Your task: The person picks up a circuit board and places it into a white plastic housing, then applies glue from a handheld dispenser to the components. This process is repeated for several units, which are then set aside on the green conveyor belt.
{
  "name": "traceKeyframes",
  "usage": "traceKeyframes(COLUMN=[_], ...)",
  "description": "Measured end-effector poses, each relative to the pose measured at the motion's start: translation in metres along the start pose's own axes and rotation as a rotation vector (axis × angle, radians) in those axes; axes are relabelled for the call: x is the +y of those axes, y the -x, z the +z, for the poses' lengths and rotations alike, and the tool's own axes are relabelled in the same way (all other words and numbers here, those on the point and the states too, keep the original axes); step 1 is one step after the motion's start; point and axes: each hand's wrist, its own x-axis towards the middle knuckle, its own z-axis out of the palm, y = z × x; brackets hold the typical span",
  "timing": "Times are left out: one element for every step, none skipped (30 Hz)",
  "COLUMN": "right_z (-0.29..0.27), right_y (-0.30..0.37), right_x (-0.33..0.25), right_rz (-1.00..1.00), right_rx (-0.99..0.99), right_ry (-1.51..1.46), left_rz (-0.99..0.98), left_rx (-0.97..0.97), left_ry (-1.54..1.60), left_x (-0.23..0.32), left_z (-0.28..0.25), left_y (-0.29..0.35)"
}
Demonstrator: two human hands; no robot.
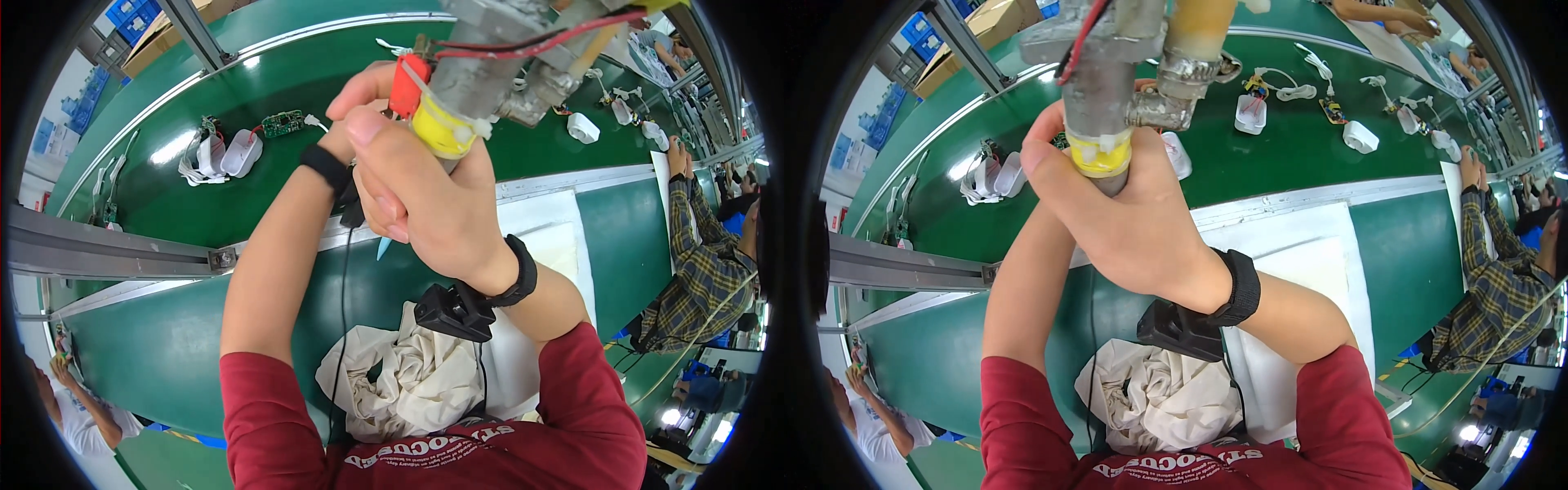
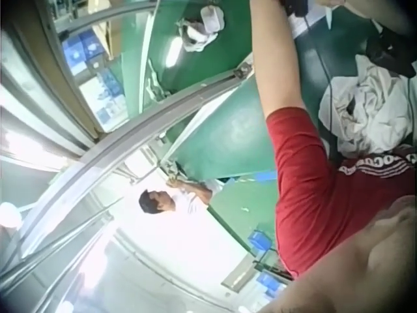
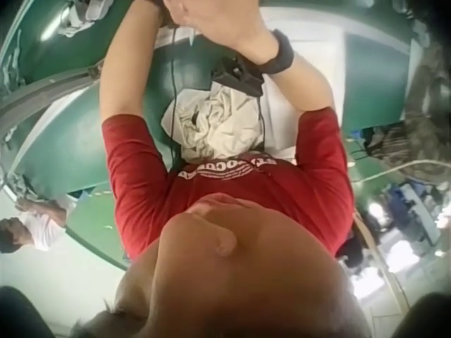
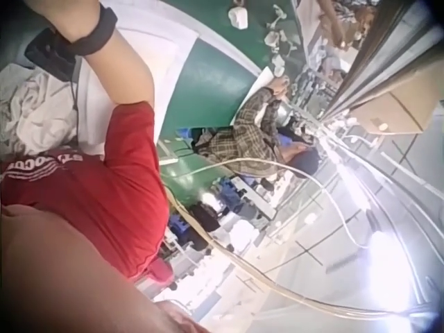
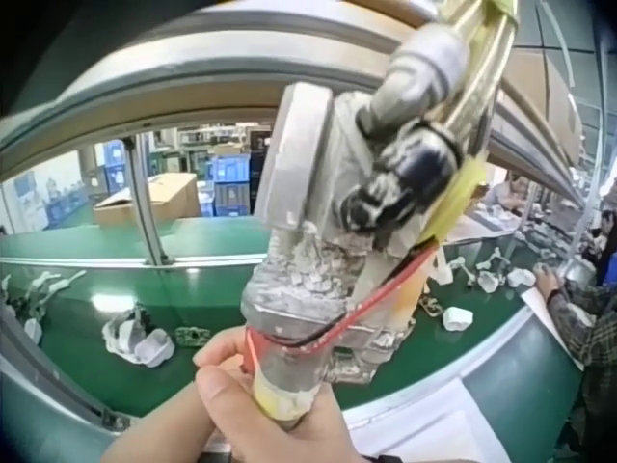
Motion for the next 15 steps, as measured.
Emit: traceKeyframes(right_z=[0.002,0.002,0.002,0.001,-0.001,-0.001,0.001,0.003,0.004,0.004,0.006,0.006,0.007,0.008,0.009], right_y=[0.0,-0.001,-0.001,-0.001,-0.002,-0.004,-0.005,-0.005,-0.004,-0.003,-0.003,-0.003,-0.004,-0.005,-0.006], right_x=[0.001,0.002,0.004,0.005,0.006,0.008,0.01,0.012,0.013,0.011,0.01,0.008,0.009,0.013,0.017], right_rz=[-0.002,0.008,0.017,0.025,0.02,-0.013,-0.044,-0.071,-0.072,-0.034,0.008,0.046,0.048,0.015,-0.017], right_rx=[-0.005,-0.008,-0.012,-0.006,0.003,-0.027,-0.06,-0.097,-0.095,-0.108,-0.129,-0.141,-0.142,-0.116,-0.091], right_ry=[0.0,-0.008,-0.017,-0.023,-0.022,0.022,0.061,0.098,0.09,0.049,0.003,-0.031,-0.032,0.002,0.036], left_rz=[0.031,0.063,0.094,0.125,0.155,0.186,0.213,0.237,0.262,0.287,0.306,0.335,0.362,0.36,0.266], left_rx=[0.022,0.039,0.057,0.066,0.075,0.083,0.094,0.11,0.126,0.143,0.168,0.185,0.203,0.206,0.196], left_ry=[-0.076,-0.151,-0.229,-0.301,-0.374,-0.446,-0.522,-0.6,-0.678,-0.757,-0.839,-0.912,-0.986,-0.987,-1.078], left_x=[-0.003,-0.007,-0.013,-0.018,-0.024,-0.029,-0.034,-0.038,-0.043,-0.047,-0.05,-0.043,-0.043,-0.042,-0.042], left_z=[0.002,0.0,-0.002,-0.004,-0.011,-0.018,-0.03,-0.05,-0.07,-0.093,-0.12,-0.129,-0.13,-0.131,-0.132], left_y=[-0.004,-0.011,-0.009,-0.001,0.001,0.001,0.006,0.008,0.017,0.02,0.027,0.034,0.034,0.037,0.041])
